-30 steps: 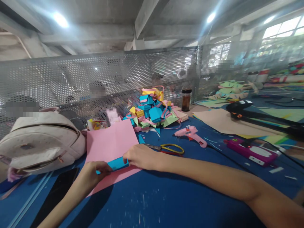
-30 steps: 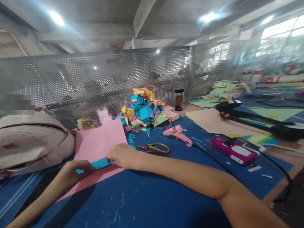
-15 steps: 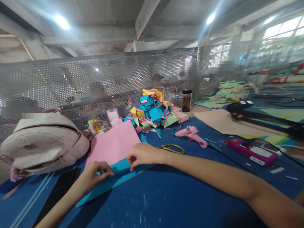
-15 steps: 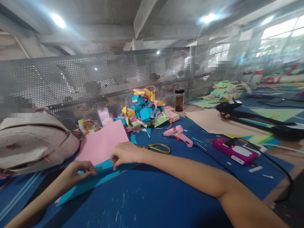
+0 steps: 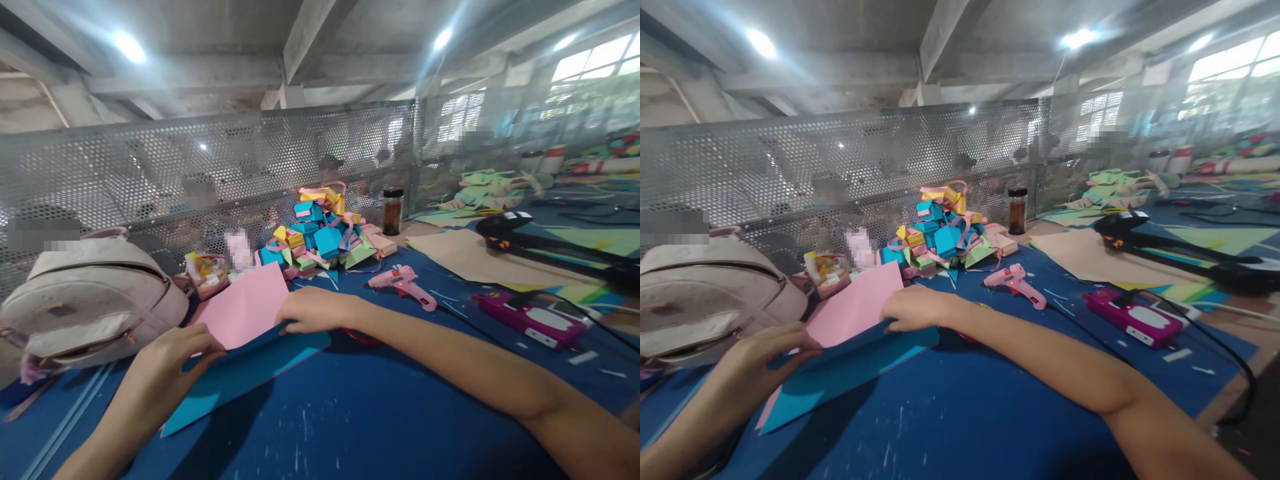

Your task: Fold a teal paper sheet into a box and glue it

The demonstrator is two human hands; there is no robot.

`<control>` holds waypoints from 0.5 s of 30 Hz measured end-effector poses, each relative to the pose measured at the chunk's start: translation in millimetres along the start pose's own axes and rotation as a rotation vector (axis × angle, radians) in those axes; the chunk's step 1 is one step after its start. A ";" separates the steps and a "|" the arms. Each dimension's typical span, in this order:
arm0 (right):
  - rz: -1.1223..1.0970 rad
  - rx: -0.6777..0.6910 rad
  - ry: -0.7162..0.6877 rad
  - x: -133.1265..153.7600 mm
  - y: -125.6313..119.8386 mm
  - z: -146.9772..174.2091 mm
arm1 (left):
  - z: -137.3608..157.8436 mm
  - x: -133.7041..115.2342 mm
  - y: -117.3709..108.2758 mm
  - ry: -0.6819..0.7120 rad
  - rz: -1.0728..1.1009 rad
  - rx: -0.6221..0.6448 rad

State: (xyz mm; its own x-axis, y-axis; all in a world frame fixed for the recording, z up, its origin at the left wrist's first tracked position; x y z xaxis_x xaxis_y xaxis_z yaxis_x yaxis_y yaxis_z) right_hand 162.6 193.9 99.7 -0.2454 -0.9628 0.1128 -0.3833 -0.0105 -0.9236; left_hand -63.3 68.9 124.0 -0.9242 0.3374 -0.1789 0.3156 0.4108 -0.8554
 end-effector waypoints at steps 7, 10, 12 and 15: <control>0.034 -0.200 0.052 4.3 -8.4 -5.1 | -5.6 -13.6 -20.3 -0.081 -0.166 -0.018; 0.063 -0.284 0.080 7.4 -13.3 -6.7 | -3.5 -12.5 -24.6 -0.110 -0.228 -0.041; 0.072 -0.317 0.066 11.1 -15.7 -6.6 | -0.7 -6.9 -24.1 -0.146 -0.263 -0.020; 0.069 -0.311 0.039 16.1 -17.0 -4.9 | 3.4 3.5 -20.1 -0.188 -0.278 0.042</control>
State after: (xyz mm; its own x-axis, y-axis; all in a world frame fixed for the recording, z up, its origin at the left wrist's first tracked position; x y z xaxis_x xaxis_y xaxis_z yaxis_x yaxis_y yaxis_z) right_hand 160.7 179.9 119.1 -0.3125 -0.9471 0.0733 -0.6172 0.1437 -0.7736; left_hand -73.6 59.0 138.9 -0.9984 0.0540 -0.0191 0.0404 0.4283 -0.9027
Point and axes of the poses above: each hand's wrist, its own z-axis away from the middle knuckle, its own y-axis out of the palm, x = y × z, the point moved 2 cm from there along -z, towards the middle knuckle, and after that the axes turned 12 degrees about -x, right-handed, at the moved point
